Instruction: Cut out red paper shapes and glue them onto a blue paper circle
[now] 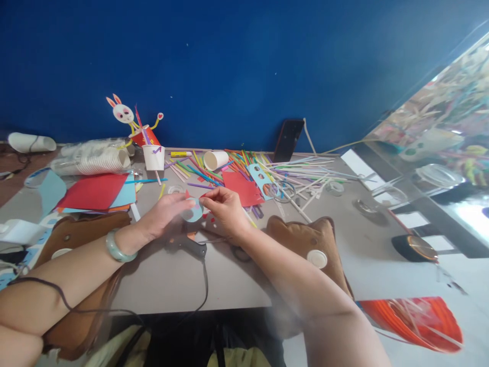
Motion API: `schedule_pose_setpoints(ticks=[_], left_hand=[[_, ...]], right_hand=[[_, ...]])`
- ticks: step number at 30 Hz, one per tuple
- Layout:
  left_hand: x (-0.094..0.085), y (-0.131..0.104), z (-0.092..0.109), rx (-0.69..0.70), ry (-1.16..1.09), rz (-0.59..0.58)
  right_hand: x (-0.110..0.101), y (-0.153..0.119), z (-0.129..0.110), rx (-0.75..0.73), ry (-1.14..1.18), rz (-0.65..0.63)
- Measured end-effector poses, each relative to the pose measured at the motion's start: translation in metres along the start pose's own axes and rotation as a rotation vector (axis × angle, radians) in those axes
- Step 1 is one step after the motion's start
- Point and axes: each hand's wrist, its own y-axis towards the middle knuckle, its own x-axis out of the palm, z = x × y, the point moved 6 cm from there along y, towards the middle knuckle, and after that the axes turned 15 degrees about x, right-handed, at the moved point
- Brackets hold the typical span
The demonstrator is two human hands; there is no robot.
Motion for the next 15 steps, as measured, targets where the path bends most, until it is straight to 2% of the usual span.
schedule_pose_setpoints(ticks=[3,10,15], left_hand=[[0.0044,-0.0008,-0.0015,-0.027,-0.093,-0.057],[-0.0012,0.0014,-0.0055,0.001,-0.007,-0.019],[-0.0003,-0.0001,0.0032,0.018,0.033,-0.019]], right_hand=[[0.0009,-0.0012,-0.0008,0.004,0.011,-0.002],[0.0027,-0.0030,-0.0021,0.011,0.001,0.005],[0.0033,-0.0030,-0.0008,0.016,0.004,-0.009]])
